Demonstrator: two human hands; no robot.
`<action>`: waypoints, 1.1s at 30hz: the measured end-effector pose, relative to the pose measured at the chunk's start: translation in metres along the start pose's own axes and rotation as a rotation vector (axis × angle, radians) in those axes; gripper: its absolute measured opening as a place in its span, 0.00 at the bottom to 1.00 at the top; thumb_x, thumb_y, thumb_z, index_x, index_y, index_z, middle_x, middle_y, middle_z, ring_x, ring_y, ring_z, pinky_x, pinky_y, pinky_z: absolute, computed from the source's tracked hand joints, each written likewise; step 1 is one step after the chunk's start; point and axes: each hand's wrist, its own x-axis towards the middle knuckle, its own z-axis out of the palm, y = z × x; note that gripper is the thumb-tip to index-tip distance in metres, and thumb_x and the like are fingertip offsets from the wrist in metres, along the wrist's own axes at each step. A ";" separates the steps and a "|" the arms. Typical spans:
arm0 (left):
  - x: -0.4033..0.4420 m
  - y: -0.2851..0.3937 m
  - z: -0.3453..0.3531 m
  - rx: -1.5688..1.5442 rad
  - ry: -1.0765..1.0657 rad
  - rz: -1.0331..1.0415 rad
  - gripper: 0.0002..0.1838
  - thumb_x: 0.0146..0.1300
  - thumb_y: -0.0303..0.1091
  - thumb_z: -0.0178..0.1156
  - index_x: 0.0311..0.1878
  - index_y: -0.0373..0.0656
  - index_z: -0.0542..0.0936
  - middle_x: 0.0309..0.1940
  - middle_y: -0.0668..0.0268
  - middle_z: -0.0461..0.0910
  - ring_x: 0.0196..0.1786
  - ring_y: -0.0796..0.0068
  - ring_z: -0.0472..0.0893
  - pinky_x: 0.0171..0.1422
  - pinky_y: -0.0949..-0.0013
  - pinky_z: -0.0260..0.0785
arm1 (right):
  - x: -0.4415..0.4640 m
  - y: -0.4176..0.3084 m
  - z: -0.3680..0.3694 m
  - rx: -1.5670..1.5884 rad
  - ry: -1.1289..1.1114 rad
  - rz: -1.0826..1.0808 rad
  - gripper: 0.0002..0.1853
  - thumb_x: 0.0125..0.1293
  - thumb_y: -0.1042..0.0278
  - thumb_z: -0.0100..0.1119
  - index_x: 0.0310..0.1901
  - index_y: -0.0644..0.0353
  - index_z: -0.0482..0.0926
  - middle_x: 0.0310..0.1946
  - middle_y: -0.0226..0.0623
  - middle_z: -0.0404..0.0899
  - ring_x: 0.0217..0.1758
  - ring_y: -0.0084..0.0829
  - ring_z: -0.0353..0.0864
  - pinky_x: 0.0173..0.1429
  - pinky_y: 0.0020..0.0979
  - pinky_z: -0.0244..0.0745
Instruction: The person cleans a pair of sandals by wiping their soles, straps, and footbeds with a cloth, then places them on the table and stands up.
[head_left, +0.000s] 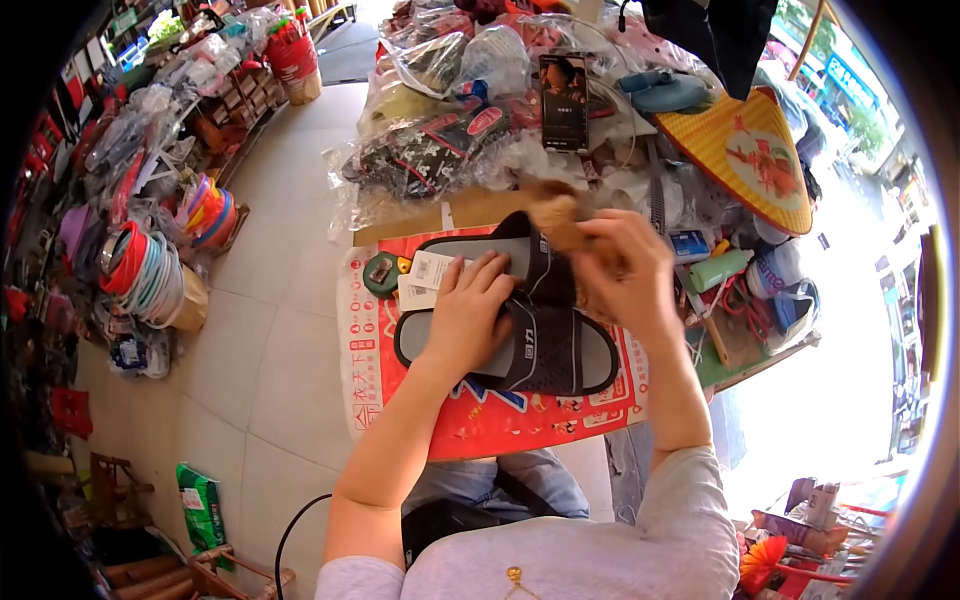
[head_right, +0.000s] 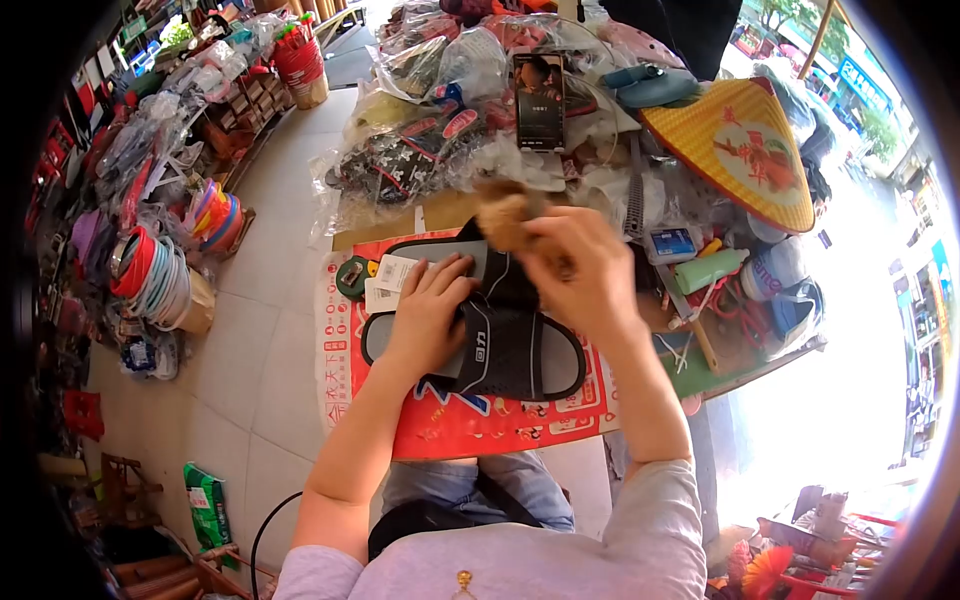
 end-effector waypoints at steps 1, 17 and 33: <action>0.000 -0.001 0.001 0.028 -0.003 -0.002 0.23 0.50 0.26 0.64 0.53 0.45 0.77 0.65 0.59 0.74 0.73 0.59 0.67 0.79 0.48 0.52 | 0.002 -0.006 0.009 -0.022 -0.088 -0.046 0.17 0.53 0.71 0.72 0.46 0.58 0.82 0.45 0.42 0.81 0.48 0.44 0.81 0.50 0.39 0.77; -0.001 -0.003 0.002 -0.021 -0.008 -0.029 0.22 0.52 0.25 0.61 0.53 0.44 0.77 0.65 0.59 0.74 0.73 0.58 0.68 0.78 0.48 0.54 | -0.005 -0.010 -0.003 -0.083 -0.137 0.068 0.20 0.54 0.71 0.70 0.50 0.55 0.82 0.51 0.42 0.80 0.52 0.46 0.81 0.55 0.40 0.78; -0.001 -0.004 0.003 -0.028 -0.007 -0.012 0.23 0.51 0.25 0.61 0.54 0.43 0.76 0.65 0.58 0.74 0.73 0.58 0.68 0.78 0.48 0.54 | -0.008 -0.023 -0.011 -0.003 -0.251 0.171 0.17 0.56 0.66 0.71 0.47 0.57 0.82 0.46 0.43 0.81 0.49 0.47 0.83 0.51 0.37 0.79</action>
